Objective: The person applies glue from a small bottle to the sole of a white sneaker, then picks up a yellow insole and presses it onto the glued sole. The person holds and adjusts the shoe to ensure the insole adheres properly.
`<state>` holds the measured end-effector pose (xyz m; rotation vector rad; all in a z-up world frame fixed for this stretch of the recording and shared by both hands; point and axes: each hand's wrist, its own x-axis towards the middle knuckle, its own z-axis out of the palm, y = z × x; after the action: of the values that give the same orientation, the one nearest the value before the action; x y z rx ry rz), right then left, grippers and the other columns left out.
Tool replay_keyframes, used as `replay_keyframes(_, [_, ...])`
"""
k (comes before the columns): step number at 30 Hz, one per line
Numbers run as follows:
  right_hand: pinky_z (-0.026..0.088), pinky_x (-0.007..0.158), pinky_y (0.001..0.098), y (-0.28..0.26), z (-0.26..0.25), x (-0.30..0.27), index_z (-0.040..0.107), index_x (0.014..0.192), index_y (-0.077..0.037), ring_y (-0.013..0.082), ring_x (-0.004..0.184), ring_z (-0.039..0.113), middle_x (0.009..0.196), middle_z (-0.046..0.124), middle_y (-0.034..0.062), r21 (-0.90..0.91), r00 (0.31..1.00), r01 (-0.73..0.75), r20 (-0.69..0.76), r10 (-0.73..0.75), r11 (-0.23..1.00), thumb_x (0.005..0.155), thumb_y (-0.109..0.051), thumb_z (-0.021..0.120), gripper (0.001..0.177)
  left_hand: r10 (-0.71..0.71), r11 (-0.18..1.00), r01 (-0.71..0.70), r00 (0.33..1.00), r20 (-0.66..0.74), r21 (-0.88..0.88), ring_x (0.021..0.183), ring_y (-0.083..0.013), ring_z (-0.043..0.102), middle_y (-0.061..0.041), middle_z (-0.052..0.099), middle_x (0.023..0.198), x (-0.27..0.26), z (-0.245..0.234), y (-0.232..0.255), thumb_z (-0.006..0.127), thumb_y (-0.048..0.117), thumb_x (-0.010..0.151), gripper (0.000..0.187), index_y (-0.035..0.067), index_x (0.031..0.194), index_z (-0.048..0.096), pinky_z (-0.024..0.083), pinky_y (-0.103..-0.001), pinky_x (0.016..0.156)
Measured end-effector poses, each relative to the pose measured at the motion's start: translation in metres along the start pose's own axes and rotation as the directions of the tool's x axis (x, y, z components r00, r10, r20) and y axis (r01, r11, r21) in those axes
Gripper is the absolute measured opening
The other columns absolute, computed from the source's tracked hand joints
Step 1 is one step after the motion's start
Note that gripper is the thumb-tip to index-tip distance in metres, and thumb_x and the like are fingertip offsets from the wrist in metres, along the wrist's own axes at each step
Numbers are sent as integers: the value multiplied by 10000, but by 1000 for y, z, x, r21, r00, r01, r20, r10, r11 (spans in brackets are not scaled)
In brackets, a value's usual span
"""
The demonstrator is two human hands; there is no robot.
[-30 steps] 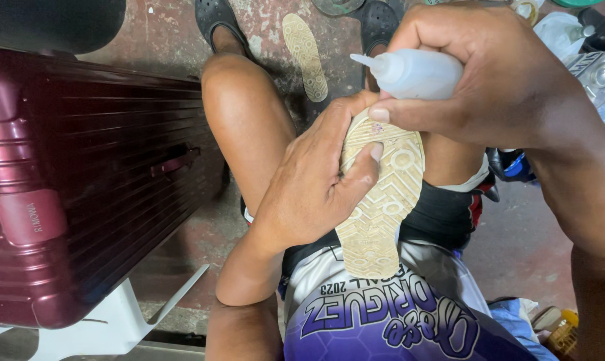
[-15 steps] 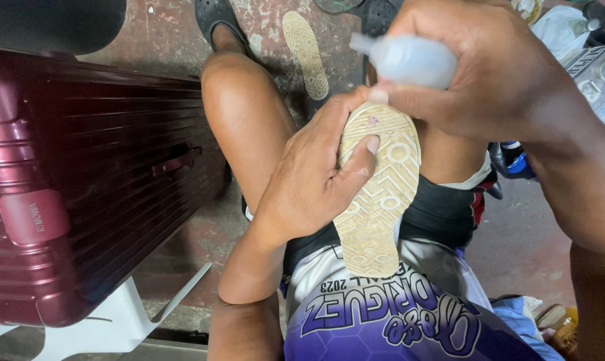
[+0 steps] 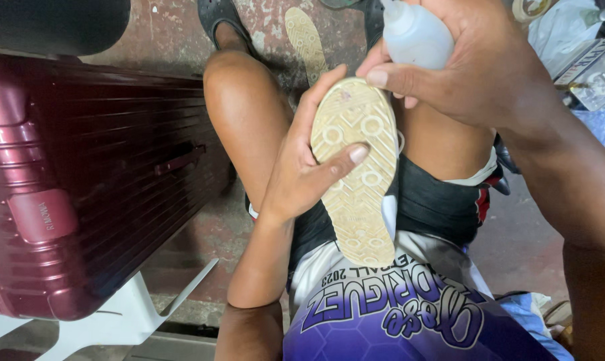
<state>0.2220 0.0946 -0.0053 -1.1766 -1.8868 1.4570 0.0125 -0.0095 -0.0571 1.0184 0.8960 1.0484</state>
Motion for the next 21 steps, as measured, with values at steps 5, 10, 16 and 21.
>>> replay_keyframes(5, [541,617,191,18,9,2,620,1066,29,56,694,637,977,726,31,216,997,-41,-51,53,976,929,-57,722,192,-115,930,52,982,-152,-363,1207,-190,613,-119,623,1331,0,-14,-50,689,152,1031,577,-36,1515,437,494,-361,1071])
replay_keyframes(10, [543,664,220,35,10,-6,658,1093,42,105,755,645,986,706,121,408,990,28,-141,32,913,991,-24,678,123,-91,757,-113,957,-275,-643,1151,-270,673,-185,635,1331,10,-54,-60,660,255,1023,614,-41,1510,431,562,-399,1014])
replay_keyframes(16, [554,648,261,60,19,-21,599,1068,27,169,721,666,970,677,204,623,989,51,-142,49,780,968,13,649,113,342,511,-362,918,-202,-780,1049,-268,671,-183,643,1200,35,-68,-35,634,389,1055,639,22,1532,419,590,-394,932])
replay_keyframes(21, [555,632,277,102,16,-31,578,1023,16,188,725,659,992,680,218,672,993,57,-114,27,738,1025,14,625,47,524,370,-360,842,-128,-856,1128,-239,640,-127,592,1223,58,-77,-27,659,380,996,667,78,1531,400,591,-463,965])
